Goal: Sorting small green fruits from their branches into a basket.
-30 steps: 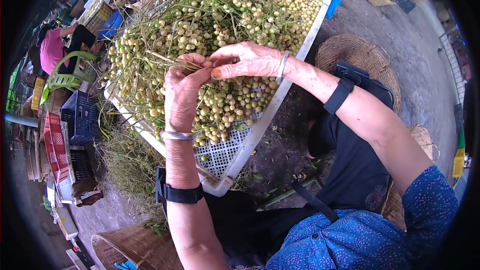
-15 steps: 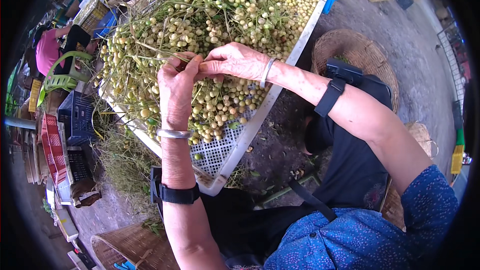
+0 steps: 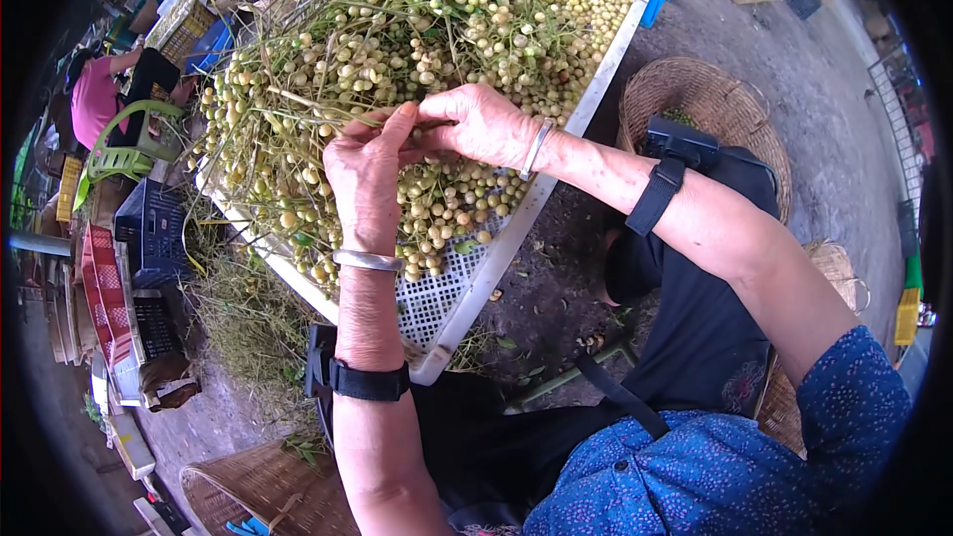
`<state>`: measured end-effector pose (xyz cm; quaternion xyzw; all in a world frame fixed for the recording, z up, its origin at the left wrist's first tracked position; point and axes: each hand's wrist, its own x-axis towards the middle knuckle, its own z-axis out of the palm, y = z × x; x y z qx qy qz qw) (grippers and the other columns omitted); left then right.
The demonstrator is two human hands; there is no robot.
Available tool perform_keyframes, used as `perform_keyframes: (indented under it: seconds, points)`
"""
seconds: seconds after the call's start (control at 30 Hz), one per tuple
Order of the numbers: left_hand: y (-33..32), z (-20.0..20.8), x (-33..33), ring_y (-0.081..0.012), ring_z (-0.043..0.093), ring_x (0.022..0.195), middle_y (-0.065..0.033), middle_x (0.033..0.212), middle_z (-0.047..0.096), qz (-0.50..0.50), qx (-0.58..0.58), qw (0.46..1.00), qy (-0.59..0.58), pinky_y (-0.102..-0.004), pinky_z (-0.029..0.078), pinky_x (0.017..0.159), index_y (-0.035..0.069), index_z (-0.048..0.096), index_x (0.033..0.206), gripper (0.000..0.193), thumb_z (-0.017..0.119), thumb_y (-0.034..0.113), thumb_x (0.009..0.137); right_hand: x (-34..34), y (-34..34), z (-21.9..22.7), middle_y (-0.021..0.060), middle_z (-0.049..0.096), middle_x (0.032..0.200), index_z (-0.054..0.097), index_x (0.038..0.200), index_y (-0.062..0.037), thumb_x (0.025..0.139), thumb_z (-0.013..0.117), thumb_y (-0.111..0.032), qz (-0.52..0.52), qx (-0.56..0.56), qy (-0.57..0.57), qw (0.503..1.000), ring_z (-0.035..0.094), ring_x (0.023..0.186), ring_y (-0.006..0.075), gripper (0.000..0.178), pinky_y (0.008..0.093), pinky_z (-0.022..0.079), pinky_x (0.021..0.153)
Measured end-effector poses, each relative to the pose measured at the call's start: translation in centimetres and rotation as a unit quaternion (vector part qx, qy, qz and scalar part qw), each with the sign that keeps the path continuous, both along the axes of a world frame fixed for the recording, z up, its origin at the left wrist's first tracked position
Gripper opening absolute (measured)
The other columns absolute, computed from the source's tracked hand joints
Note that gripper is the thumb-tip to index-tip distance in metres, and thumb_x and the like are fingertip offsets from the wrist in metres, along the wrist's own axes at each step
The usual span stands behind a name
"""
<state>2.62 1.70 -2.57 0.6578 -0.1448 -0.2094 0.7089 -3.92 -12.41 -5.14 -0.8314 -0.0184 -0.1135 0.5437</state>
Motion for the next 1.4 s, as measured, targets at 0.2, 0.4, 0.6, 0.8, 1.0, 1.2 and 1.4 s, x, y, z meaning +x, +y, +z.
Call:
perform_keyframes:
  seconds: [0.2, 0.4, 0.6, 0.8, 1.0, 1.2, 1.4]
  points:
    - [0.5, -0.1, 0.8, -0.0164, 0.063, 0.061, -0.013, 0.075, 0.063, 0.032, -0.02, 0.999, 0.018, -0.027, 0.057, 0.053, -0.007, 0.06, 0.081, 0.015, 0.067, 0.007, 0.08, 0.1, -0.8, 0.7, 0.0083, 0.067, 0.082, 0.065, 0.098, -0.0053, 0.086, 0.059, -0.018, 0.014, -0.12, 0.034, 0.992, 0.062, 0.075, 0.0124, 0.018, 0.0278, 0.049, 0.071]
    - [0.6, -0.7, 1.4, -0.0186, 0.064, 0.064, -0.0119, 0.078, 0.064, 0.0, -0.006, 1.0, 0.023, -0.0281, 0.057, 0.058, -0.004, 0.06, 0.088, 0.02, 0.067, 0.014, 0.082, 0.3, -1.5, -0.9, 0.007, 0.066, 0.074, 0.064, 0.092, -0.0031, 0.086, 0.059, -0.018, 0.032, -0.073, -0.057, 0.995, 0.062, 0.067, 0.0188, 0.016, 0.0285, 0.049, 0.066]
    - [0.8, -0.1, 0.8, -0.0202, 0.066, 0.063, -0.013, 0.075, 0.065, 0.031, 0.012, 0.999, -0.025, -0.0284, 0.058, 0.057, -0.001, 0.06, 0.085, 0.015, 0.063, 0.013, 0.084, 0.1, -1.8, 0.7, 0.0048, 0.064, 0.064, 0.065, 0.085, -0.006, 0.088, 0.055, -0.036, -0.027, -0.234, 0.054, 0.97, 0.064, 0.064, 0.0171, 0.032, 0.0272, 0.05, 0.063]
    - [1.4, 0.7, 2.1, -0.0203, 0.065, 0.069, -0.0103, 0.081, 0.063, 0.014, -0.039, 0.998, 0.051, -0.031, 0.058, 0.061, 0.0, 0.056, 0.095, 0.017, 0.063, 0.013, 0.084, -0.1, -3.3, -0.4, 0.0043, 0.065, 0.085, 0.064, 0.102, -0.0077, 0.087, 0.054, -0.047, 0.003, 0.052, 0.074, 0.996, 0.06, 0.073, 0.0108, 0.043, 0.027, 0.05, 0.058]
    - [0.7, 0.1, 1.2, -0.0173, 0.064, 0.069, -0.0087, 0.08, 0.063, 0.018, -0.04, 0.997, 0.068, -0.0285, 0.054, 0.061, 0.001, 0.06, 0.093, 0.017, 0.065, 0.013, 0.083, 0.4, -1.2, -0.1, 0.0041, 0.064, 0.082, 0.063, 0.106, -0.0055, 0.085, 0.062, -0.023, 0.044, 0.192, 0.042, 0.98, 0.056, 0.057, 0.0079, 0.027, 0.0216, 0.046, 0.049]
    - [0.6, -1.0, 0.9, -0.0149, 0.063, 0.068, -0.0076, 0.082, 0.065, 0.022, -0.029, 0.995, 0.088, -0.0241, 0.051, 0.057, 0.002, 0.063, 0.093, 0.013, 0.064, 0.007, 0.082, 0.3, 0.0, 0.7, 0.0027, 0.062, 0.069, 0.062, 0.095, 0.0008, 0.088, 0.059, -0.017, -0.032, 0.129, 0.065, 0.989, 0.051, 0.043, 0.0069, 0.02, 0.02, 0.044, 0.041]
    - [0.3, 0.0, 1.2, -0.0128, 0.061, 0.062, -0.0062, 0.079, 0.065, 0.061, -0.051, 0.992, 0.097, -0.0206, 0.049, 0.053, 0.002, 0.065, 0.089, 0.011, 0.064, -0.001, 0.078, 0.1, -2.5, 0.1, 0.0082, 0.06, 0.093, 0.054, 0.111, 0.0006, 0.091, 0.054, -0.026, 0.008, 0.423, 0.098, 0.901, 0.059, 0.068, 0.0105, 0.034, 0.0205, 0.051, 0.051]
